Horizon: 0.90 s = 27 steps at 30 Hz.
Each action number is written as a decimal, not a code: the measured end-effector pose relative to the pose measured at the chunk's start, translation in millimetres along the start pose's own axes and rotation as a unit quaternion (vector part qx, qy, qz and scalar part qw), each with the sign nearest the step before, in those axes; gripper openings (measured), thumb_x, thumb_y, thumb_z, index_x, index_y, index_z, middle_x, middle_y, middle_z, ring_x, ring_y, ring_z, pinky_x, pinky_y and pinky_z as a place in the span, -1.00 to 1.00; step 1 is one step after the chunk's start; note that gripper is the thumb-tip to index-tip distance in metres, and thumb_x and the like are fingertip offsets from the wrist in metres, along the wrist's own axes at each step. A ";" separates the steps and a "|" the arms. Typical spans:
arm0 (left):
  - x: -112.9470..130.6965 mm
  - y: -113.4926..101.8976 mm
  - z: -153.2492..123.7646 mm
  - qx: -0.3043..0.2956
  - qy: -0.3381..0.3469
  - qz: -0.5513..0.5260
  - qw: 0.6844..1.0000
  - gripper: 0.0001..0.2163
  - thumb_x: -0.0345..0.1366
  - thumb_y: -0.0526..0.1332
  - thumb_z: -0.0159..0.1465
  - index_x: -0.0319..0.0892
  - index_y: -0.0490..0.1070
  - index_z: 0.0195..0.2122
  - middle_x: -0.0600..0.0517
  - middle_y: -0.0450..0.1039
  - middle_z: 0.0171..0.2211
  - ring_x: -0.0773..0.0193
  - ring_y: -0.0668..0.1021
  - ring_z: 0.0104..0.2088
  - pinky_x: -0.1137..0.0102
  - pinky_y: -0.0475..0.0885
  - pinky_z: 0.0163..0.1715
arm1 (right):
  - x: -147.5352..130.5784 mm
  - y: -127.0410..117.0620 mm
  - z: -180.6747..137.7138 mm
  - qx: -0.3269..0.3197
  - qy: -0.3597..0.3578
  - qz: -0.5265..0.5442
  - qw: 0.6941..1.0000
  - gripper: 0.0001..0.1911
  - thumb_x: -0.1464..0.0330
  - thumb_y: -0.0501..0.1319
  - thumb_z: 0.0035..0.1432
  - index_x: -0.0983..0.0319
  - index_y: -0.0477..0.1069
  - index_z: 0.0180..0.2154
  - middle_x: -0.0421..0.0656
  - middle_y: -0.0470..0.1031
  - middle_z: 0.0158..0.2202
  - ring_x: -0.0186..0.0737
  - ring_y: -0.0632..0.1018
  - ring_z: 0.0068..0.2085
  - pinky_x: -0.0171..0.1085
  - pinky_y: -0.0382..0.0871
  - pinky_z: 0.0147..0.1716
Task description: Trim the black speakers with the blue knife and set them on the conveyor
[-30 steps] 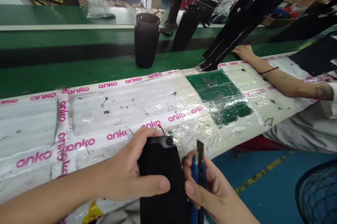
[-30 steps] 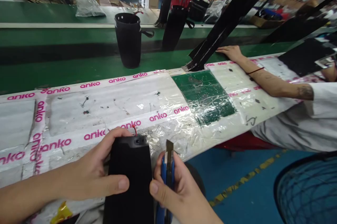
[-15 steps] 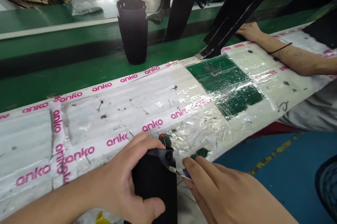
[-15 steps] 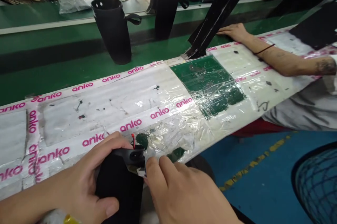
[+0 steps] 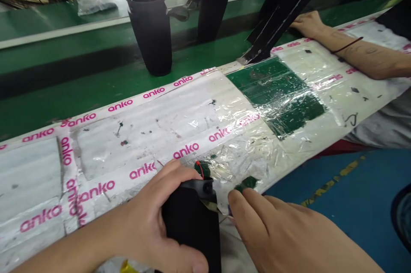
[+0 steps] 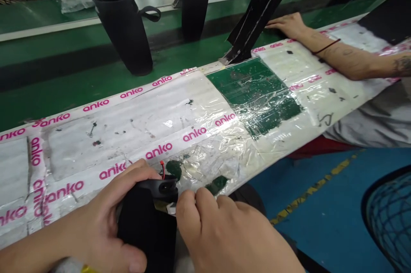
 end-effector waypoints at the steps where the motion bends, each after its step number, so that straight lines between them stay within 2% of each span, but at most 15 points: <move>1: -0.9 -0.2 -0.4 0.000 -0.011 -0.009 1.000 -0.28 -0.03 0.54 0.09 0.11 0.26 0.23 0.03 0.30 -0.07 0.09 0.48 -0.11 0.21 0.44 -0.06 | 0.8 0.5 1.2 0.010 0.001 -0.010 1.000 -0.49 0.59 0.11 -0.09 0.19 0.28 -0.03 -0.25 0.46 -0.42 -0.24 0.46 -0.58 -0.22 0.21 -0.66; 3: -3.0 -0.3 -1.5 0.003 -0.019 -0.025 1.000 -0.30 -0.05 0.54 0.11 0.12 0.27 0.23 0.03 0.31 -0.08 0.08 0.49 -0.10 0.20 0.44 -0.05 | 4.1 4.4 2.5 0.034 -0.006 -0.019 0.999 -0.46 0.59 0.10 -0.17 0.19 0.25 -0.07 -0.24 0.45 -0.44 -0.20 0.45 -0.59 -0.20 0.19 -0.66; 5: -5.4 -0.3 -2.6 0.005 -0.014 -0.041 0.999 -0.32 -0.05 0.52 0.14 0.13 0.27 0.24 0.03 0.32 -0.07 0.07 0.49 -0.09 0.19 0.45 -0.05 | 8.9 12.9 2.7 0.051 -0.022 -0.018 0.998 -0.45 0.59 0.08 -0.16 0.22 0.23 -0.05 -0.20 0.46 -0.43 -0.16 0.46 -0.58 -0.18 0.16 -0.65; 8: -8.7 -0.5 -3.0 -0.002 -0.013 -0.054 0.998 -0.33 0.02 0.49 0.16 0.14 0.28 0.25 0.02 0.33 -0.07 0.08 0.50 -0.11 0.19 0.46 -0.07 | 15.5 30.3 2.6 0.054 -0.046 0.003 0.997 -0.50 0.65 0.03 -0.01 0.27 0.20 0.01 -0.14 0.49 -0.38 -0.11 0.48 -0.55 -0.16 0.14 -0.62; 11: -8.0 -1.2 -1.6 -0.011 -0.018 -0.051 0.998 -0.34 0.04 0.48 0.17 0.12 0.28 0.25 0.01 0.32 -0.09 0.09 0.49 -0.14 0.22 0.46 -0.13 | 16.4 40.8 5.1 0.041 -0.048 0.040 0.997 -0.63 0.63 0.01 0.14 0.27 0.20 -0.02 -0.13 0.49 -0.37 -0.10 0.50 -0.53 -0.15 0.15 -0.59; 14: -4.5 -2.1 -1.3 -0.017 -0.018 -0.041 0.999 -0.39 -0.02 0.47 0.20 0.10 0.30 0.22 0.02 0.31 -0.09 0.13 0.48 -0.16 0.27 0.44 -0.17 | 12.4 35.6 11.9 0.005 -0.027 0.069 0.997 -0.76 0.58 0.11 0.17 0.20 0.22 -0.15 -0.23 0.44 -0.46 -0.16 0.49 -0.60 -0.19 0.05 -0.63; 17: -4.3 -4.4 -4.8 -0.006 -0.013 -0.028 1.000 -0.37 -0.03 0.46 0.21 0.11 0.27 0.25 0.02 0.32 -0.06 0.14 0.48 -0.15 0.29 0.43 -0.15 | 14.6 19.2 18.2 -0.028 -0.020 0.086 0.996 -0.75 0.56 0.21 0.09 0.14 0.23 -0.26 -0.29 0.40 -0.54 -0.17 0.44 -0.67 -0.19 -0.10 -0.66; 19: -7.7 -6.4 -7.7 -0.003 -0.007 -0.026 1.000 -0.36 -0.01 0.47 0.20 0.10 0.27 0.25 0.01 0.33 -0.06 0.13 0.48 -0.14 0.31 0.42 -0.18 | 23.8 8.7 17.5 -0.032 -0.028 0.097 0.994 -0.75 0.55 0.21 0.06 0.12 0.22 -0.30 -0.28 0.42 -0.52 -0.14 0.46 -0.65 -0.18 -0.10 -0.65; 21: -11.7 -7.0 -9.3 0.002 0.010 -0.036 0.999 -0.35 -0.01 0.47 0.18 0.08 0.26 0.24 0.01 0.33 -0.07 0.11 0.47 -0.13 0.32 0.43 -0.20 | 37.2 2.8 10.8 -0.012 -0.008 0.108 0.994 -0.81 0.53 0.14 0.17 0.12 0.23 -0.28 -0.25 0.45 -0.49 -0.11 0.50 -0.60 -0.17 0.01 -0.65; 23: -12.4 -4.6 -9.6 0.010 0.025 -0.048 0.998 -0.34 -0.05 0.49 0.14 0.06 0.27 0.22 0.01 0.34 -0.08 0.12 0.48 -0.14 0.31 0.44 -0.18 | 48.5 4.2 -2.3 0.020 0.043 0.128 0.991 -0.86 0.50 0.02 0.37 0.15 0.26 -0.20 -0.24 0.48 -0.46 -0.15 0.54 -0.55 -0.20 0.20 -0.61; 25: -6.8 0.0 -9.7 0.036 0.025 -0.049 0.998 -0.34 -0.08 0.53 0.11 0.06 0.29 0.18 0.01 0.38 -0.08 0.13 0.50 -0.14 0.30 0.45 -0.16 | 52.2 15.8 -19.6 0.051 0.093 0.149 0.983 -0.83 0.43 -0.06 0.51 0.18 0.28 -0.10 -0.24 0.51 -0.43 -0.22 0.58 -0.50 -0.27 0.36 -0.54; 27: 4.4 2.6 -10.1 0.081 -0.005 -0.018 0.996 -0.38 0.00 0.56 0.03 0.02 0.34 0.04 0.03 0.42 -0.15 0.15 0.53 -0.20 0.32 0.47 -0.20 | 49.1 38.5 -35.4 0.089 0.138 0.132 0.978 -0.81 0.40 -0.03 0.53 0.15 0.33 -0.08 -0.24 0.54 -0.41 -0.22 0.62 -0.46 -0.31 0.44 -0.50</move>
Point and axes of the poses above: each hand's wrist, its own z-axis towards the middle knuckle, its own y-axis out of the palm, x = y × z, the point moved 1 cm from there along z, towards the middle knuckle
